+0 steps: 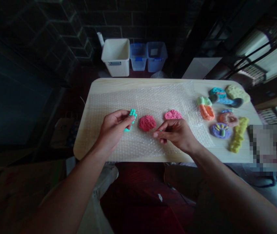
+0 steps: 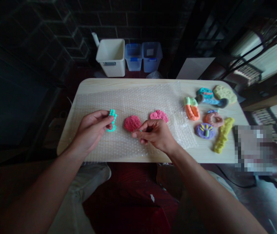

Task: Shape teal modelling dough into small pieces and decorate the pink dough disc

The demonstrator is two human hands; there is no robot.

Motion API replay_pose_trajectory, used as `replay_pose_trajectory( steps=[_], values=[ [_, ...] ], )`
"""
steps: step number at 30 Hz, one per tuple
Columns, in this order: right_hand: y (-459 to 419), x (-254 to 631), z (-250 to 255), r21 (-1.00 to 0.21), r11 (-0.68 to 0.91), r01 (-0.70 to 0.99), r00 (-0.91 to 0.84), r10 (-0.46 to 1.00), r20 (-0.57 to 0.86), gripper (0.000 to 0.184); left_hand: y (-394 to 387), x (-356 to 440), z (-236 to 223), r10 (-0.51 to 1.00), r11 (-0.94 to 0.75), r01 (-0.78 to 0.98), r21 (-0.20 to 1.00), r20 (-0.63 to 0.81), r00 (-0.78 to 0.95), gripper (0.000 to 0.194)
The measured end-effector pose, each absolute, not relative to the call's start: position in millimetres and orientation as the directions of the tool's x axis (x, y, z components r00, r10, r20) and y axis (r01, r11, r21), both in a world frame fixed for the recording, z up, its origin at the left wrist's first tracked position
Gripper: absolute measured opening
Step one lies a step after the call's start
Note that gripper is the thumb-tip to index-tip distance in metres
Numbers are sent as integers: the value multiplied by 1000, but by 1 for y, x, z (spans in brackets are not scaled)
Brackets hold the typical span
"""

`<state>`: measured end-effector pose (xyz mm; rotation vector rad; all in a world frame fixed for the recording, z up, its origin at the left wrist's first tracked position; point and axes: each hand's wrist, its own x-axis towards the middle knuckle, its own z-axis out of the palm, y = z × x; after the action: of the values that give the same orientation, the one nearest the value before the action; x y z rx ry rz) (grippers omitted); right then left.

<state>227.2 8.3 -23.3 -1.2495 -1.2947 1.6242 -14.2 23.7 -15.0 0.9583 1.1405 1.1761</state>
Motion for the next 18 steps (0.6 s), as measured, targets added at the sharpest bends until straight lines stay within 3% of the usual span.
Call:
replay_pose_trajectory(
  steps=[6,10,15,18],
  values=[
    [10,228,-26,-987,-83,138,-374,918,-130,49,24,-14,-16,987,159,-188,969,-158,17,19],
    [11,226,-28,-987,-149,58,-414,896,-160,52,24,-14,-16,987,158,-185,970,-158,16,19],
    [9,226,-27,-967,-238,85,-359,899,-253,46,24,-14,-18,987,158,-186,970,-156,24,19],
    [10,228,-28,-976,-215,40,-301,929,-217,41,23,-15,-18,988,155,-189,970,-154,23,18]
  ],
)
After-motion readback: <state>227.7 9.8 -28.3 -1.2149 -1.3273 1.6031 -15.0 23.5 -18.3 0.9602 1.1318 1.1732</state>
